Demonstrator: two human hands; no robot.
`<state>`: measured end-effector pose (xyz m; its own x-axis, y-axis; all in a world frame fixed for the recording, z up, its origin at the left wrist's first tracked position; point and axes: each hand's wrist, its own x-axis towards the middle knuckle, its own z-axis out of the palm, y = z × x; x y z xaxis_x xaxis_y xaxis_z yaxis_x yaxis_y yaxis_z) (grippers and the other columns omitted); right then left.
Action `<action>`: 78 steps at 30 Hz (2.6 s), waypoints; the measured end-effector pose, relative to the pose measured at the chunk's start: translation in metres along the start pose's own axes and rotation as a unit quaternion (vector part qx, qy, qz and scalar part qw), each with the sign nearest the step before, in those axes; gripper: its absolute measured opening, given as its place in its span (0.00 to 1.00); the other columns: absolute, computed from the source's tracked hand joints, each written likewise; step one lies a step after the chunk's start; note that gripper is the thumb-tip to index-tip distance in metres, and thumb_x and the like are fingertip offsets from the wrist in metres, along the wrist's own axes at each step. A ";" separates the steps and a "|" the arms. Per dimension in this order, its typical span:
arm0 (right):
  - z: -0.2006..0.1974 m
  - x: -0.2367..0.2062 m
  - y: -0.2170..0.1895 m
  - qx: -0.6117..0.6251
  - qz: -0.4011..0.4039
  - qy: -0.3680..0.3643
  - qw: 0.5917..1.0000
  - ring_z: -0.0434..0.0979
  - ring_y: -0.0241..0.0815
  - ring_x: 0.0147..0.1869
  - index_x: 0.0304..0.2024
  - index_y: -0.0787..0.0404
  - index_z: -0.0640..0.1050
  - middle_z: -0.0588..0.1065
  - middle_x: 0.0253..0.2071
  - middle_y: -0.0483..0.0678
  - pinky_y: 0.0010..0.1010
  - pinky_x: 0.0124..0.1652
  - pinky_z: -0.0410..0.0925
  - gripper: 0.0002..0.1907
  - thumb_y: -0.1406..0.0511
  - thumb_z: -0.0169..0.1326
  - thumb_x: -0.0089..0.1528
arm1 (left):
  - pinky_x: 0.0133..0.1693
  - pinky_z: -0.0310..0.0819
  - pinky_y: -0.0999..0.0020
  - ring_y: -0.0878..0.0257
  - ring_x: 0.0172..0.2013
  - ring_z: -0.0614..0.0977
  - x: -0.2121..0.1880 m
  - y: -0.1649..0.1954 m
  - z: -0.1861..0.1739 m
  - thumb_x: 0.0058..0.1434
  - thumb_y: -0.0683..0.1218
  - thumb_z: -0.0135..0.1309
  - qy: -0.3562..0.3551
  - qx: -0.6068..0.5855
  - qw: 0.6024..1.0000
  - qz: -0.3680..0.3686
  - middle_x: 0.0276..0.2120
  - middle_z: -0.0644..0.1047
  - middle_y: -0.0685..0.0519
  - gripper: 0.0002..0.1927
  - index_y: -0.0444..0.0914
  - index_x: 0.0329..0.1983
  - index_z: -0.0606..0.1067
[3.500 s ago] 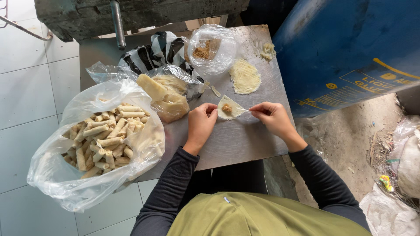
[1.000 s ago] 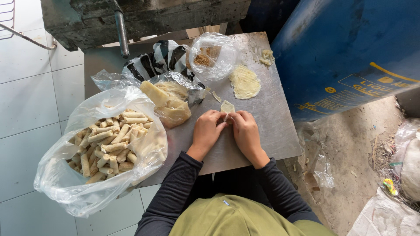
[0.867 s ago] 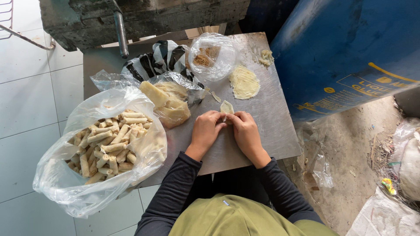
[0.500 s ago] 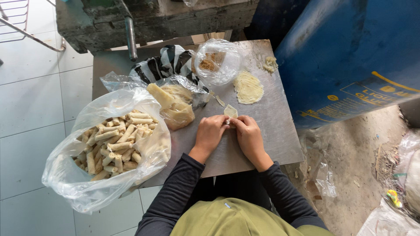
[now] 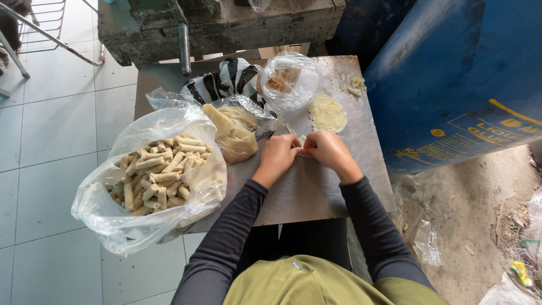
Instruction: The person sits at a metal table making filled pastry rolls. They take a thin wrapper, spoon brown filling from a plastic bag onto it, fold the wrapper over into a roll, and place the finished roll into a large plastic bag already filled with similar rolled pastries.
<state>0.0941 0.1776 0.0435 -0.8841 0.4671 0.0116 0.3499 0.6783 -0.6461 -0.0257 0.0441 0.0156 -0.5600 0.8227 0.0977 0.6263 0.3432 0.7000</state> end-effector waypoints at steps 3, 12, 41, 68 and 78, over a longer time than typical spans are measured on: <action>-0.003 0.007 0.004 0.028 -0.016 -0.042 0.999 0.79 0.51 0.30 0.28 0.65 0.78 0.77 0.25 0.52 0.40 0.33 0.70 0.07 0.69 0.65 0.51 | 0.39 0.78 0.55 0.50 0.35 0.84 0.010 -0.005 -0.003 0.48 0.47 0.65 0.025 -0.020 0.998 0.062 0.30 0.81 0.50 0.10 0.38 0.30 0.80; 0.020 -0.040 0.013 -0.040 -0.230 0.130 0.964 0.75 0.55 0.47 0.37 0.63 0.77 0.76 0.39 0.52 0.41 0.47 0.69 0.06 0.70 0.59 0.58 | 0.45 0.69 0.59 0.57 0.39 0.82 -0.015 -0.028 0.016 0.63 0.44 0.56 0.064 0.227 0.932 0.275 0.32 0.79 0.53 0.04 0.42 0.32 0.78; 0.028 -0.006 0.036 -0.039 -0.071 0.186 0.979 0.68 0.51 0.53 0.32 0.54 0.82 0.71 0.43 0.48 0.43 0.51 0.59 0.10 0.58 0.69 0.54 | 0.46 0.62 0.55 0.57 0.45 0.76 -0.004 -0.009 0.015 0.56 0.53 0.64 0.140 0.072 0.984 0.080 0.35 0.75 0.57 0.05 0.49 0.32 0.83; 0.058 0.006 0.034 -0.072 0.008 0.282 0.957 0.66 0.54 0.55 0.42 0.58 0.76 0.70 0.46 0.52 0.48 0.51 0.56 0.08 0.62 0.58 0.65 | 0.44 0.64 0.51 0.53 0.44 0.76 -0.001 -0.009 0.034 0.63 0.54 0.59 0.154 0.152 0.974 0.067 0.40 0.74 0.53 0.10 0.46 0.39 0.74; 0.035 -0.050 0.035 0.075 -0.054 0.302 0.949 0.66 0.49 0.53 0.45 0.64 0.76 0.69 0.46 0.52 0.38 0.54 0.63 0.11 0.61 0.53 0.74 | 0.47 0.64 0.56 0.58 0.46 0.77 -0.105 0.055 -0.108 0.66 0.50 0.61 0.261 0.184 0.937 0.142 0.44 0.74 0.56 0.09 0.43 0.46 0.76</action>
<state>0.1399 0.1580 -0.0062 -0.5570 0.6701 0.4907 0.1789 0.6737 -0.7170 0.0091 -0.0724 0.1199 -0.4714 0.6037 0.6429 0.8810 0.3564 0.3113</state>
